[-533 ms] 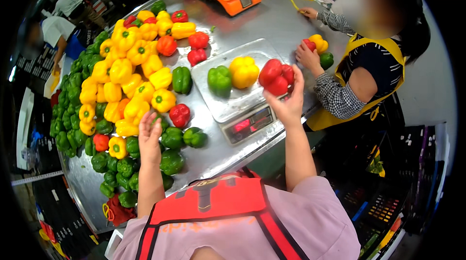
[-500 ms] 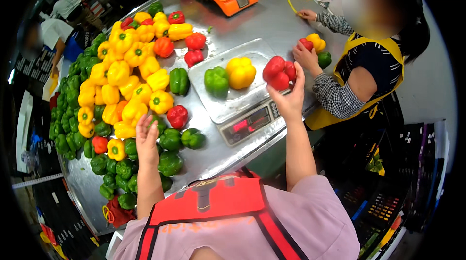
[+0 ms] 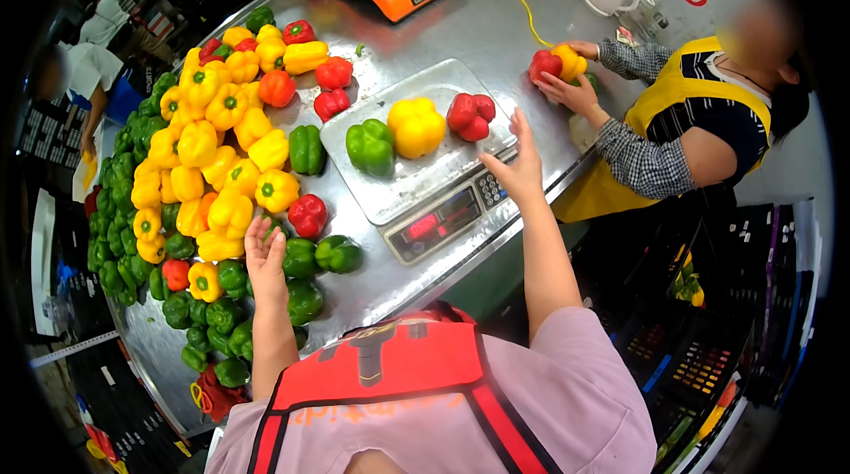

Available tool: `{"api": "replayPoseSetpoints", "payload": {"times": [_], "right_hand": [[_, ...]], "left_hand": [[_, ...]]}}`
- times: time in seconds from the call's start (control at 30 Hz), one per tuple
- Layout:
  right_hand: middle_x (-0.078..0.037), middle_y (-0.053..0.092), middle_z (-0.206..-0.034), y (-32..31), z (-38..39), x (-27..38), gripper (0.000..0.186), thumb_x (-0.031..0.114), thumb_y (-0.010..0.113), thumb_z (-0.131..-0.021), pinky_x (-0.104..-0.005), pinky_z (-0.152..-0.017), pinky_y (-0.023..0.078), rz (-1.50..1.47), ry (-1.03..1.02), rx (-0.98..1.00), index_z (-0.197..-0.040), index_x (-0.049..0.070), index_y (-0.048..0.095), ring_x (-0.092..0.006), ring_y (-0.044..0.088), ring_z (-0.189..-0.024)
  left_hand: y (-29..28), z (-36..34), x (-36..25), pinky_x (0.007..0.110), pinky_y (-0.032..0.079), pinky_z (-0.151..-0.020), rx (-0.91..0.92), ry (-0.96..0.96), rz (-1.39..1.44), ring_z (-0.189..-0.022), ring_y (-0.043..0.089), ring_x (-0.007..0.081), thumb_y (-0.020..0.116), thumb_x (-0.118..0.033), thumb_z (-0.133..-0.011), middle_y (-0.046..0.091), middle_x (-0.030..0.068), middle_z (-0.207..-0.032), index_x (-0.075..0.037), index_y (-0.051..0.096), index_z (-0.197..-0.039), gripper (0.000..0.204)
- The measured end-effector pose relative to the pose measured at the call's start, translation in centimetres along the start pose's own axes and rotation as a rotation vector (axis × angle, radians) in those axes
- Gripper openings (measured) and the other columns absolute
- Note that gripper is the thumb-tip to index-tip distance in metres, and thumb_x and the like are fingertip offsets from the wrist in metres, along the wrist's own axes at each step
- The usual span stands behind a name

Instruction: The person sorts bell peppers of various colors on a metal table, placing them on a digital scale. They then use scissors to trim the stems of red bell peppers in a white bin.

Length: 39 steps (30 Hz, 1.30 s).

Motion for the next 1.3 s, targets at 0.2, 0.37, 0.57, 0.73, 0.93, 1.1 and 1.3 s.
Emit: {"api": "replayPoseSetpoints", "payload": {"times": [0.2, 0.37, 0.57, 0.73, 0.93, 1.1, 1.3], "right_hand": [[-0.015, 0.058, -0.119, -2.0, 7.7, -5.5, 0.062, 0.012, 0.073, -0.079, -0.0323, -0.087, 0.048, -0.203, 0.302, -0.243, -0.133, 0.001, 0.044, -0.0204, 0.059, -0.104], [-0.011, 0.063, -0.106, -1.7, 11.6, -7.9, 0.042, 0.007, 0.066, -0.085, -0.0265, -0.081, 0.050, -0.320, 0.378, -0.266, -0.124, -0.003, 0.052, -0.0153, 0.061, -0.096], [-0.012, 0.064, -0.104, -1.4, 11.8, -6.5, 0.037, 0.007, 0.065, -0.086, -0.0251, -0.080, 0.050, -0.302, 0.387, -0.225, -0.120, -0.003, 0.055, -0.0146, 0.062, -0.092], [-0.011, 0.064, -0.106, -0.7, 10.4, -5.7, 0.037, 0.007, 0.066, -0.085, -0.0258, -0.080, 0.050, -0.335, 0.297, -0.195, -0.120, -0.002, 0.056, -0.0150, 0.062, -0.093], [-0.018, 0.054, -0.125, 1.1, 1.1, 1.1, 0.071, 0.018, 0.078, -0.071, -0.0358, -0.093, 0.046, -0.079, -0.001, -0.108, -0.132, 0.003, 0.046, -0.0264, 0.053, -0.116], [-0.019, 0.051, -0.128, 3.3, -4.7, -0.1, 0.097, 0.025, 0.084, -0.061, -0.0368, -0.096, 0.044, 0.152, -0.105, -0.032, -0.141, 0.007, 0.032, -0.0285, 0.051, -0.118], [-0.014, 0.055, -0.120, 2.8, -4.0, 1.5, 0.085, 0.020, 0.081, -0.062, -0.0359, -0.093, 0.046, -0.059, 0.023, -0.051, -0.135, 0.008, 0.040, -0.0269, 0.057, -0.108]], "left_hand": [[0.5, -0.4, -0.9, 0.033, 0.037, -0.100, -0.016, -0.011, -0.047, -0.118, 0.047, 0.0219, 0.062, -0.013, -0.089, 0.044, 0.0126, -0.134, -0.004, 0.039, -0.136, 0.053], [0.4, -1.0, -0.3, 0.037, 0.038, -0.101, 0.006, -0.015, -0.038, -0.123, 0.045, 0.0266, 0.065, -0.011, -0.087, 0.041, 0.0151, -0.138, -0.004, 0.037, -0.138, 0.058], [0.1, -1.6, 0.3, 0.038, 0.038, -0.101, 0.013, -0.002, -0.045, -0.122, 0.045, 0.0274, 0.066, -0.012, -0.086, 0.042, 0.0142, -0.137, -0.004, 0.038, -0.137, 0.059], [-0.7, -1.5, 0.7, 0.038, 0.038, -0.100, -0.005, 0.014, -0.041, -0.121, 0.046, 0.0273, 0.066, -0.012, -0.086, 0.043, 0.0137, -0.136, -0.004, 0.039, -0.136, 0.057], [-1.5, -0.6, 0.7, 0.031, 0.038, -0.099, -0.031, -0.001, -0.048, -0.116, 0.047, 0.0190, 0.063, -0.012, -0.089, 0.043, 0.0123, -0.135, -0.005, 0.041, -0.135, 0.051], [-2.3, 0.2, 0.8, 0.031, 0.039, -0.098, -0.050, 0.004, -0.048, -0.114, 0.048, 0.0180, 0.062, -0.013, -0.089, 0.042, 0.0119, -0.136, -0.004, 0.040, -0.135, 0.051], [-4.0, 1.0, 1.3, 0.030, 0.039, -0.097, -0.105, -0.015, -0.037, -0.114, 0.048, 0.0177, 0.062, -0.012, -0.090, 0.042, 0.0122, -0.136, -0.003, 0.039, -0.135, 0.052]]}}
Point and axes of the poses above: each hand's wrist, its own z-axis away from the middle knuckle, its own y-axis out of the palm, x = y × z, the point moved 1 cm from there along -z, towards the middle knuckle
